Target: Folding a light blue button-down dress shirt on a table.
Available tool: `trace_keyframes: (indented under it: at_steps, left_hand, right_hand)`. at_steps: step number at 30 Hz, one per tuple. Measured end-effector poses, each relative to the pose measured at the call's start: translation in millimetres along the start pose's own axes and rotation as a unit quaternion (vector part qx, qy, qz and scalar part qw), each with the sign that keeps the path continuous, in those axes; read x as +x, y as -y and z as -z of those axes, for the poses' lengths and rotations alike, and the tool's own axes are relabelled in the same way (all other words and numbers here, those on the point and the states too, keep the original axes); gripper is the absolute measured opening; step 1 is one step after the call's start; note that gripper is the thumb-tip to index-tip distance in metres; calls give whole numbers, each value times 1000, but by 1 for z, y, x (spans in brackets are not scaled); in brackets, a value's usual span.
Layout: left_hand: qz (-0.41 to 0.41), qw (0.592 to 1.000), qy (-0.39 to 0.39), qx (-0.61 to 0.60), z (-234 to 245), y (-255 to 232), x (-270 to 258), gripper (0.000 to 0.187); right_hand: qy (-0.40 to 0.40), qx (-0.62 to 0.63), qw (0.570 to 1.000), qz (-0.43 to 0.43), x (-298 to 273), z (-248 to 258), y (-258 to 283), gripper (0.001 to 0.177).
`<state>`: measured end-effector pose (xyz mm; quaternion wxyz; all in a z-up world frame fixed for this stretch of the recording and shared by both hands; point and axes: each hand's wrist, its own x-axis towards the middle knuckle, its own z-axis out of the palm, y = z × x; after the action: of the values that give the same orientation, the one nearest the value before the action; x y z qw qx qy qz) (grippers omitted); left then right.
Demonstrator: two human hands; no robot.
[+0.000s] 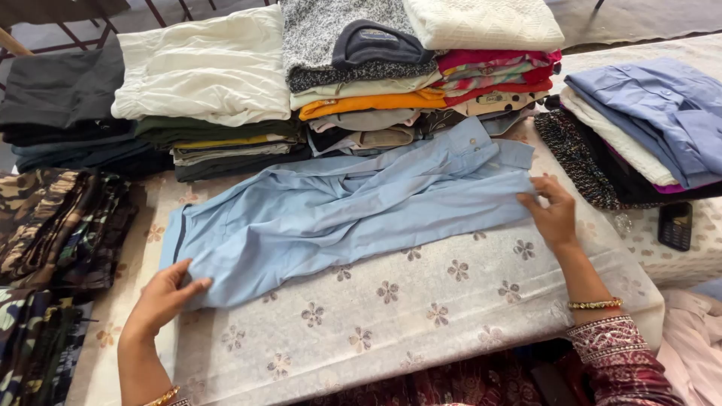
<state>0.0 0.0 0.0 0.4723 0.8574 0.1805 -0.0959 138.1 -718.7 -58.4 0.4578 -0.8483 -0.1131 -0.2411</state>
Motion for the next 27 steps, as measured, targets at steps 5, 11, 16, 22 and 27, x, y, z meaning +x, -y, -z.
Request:
trace_keyframes:
  at_steps: [5, 11, 16, 22, 27]
  left_hand:
    - [-147, 974, -33, -167, -3, 41, 18, 17]
    - [-188, 961, -46, -195, 8, 41, 6, 12]
    - [-177, 969, -44, -164, 15, 46, -27, 13]
    - [-131, 986, -34, 98, -5, 83, -46, 38]
    - [2, 943, 8, 331, -10, 8, -58, 47]
  right_hand:
    - [-46, 73, 996, 1, -3, -7, -23, 17]
    - [-78, 28, 996, -11, 7, 28, -22, 20]
    - [-47, 45, 995, -70, -15, 85, 25, 23]
    - [156, -240, 954, -92, -61, 82, 23, 30]
    - [172, -228, 939, -192, -48, 77, 42, 33]
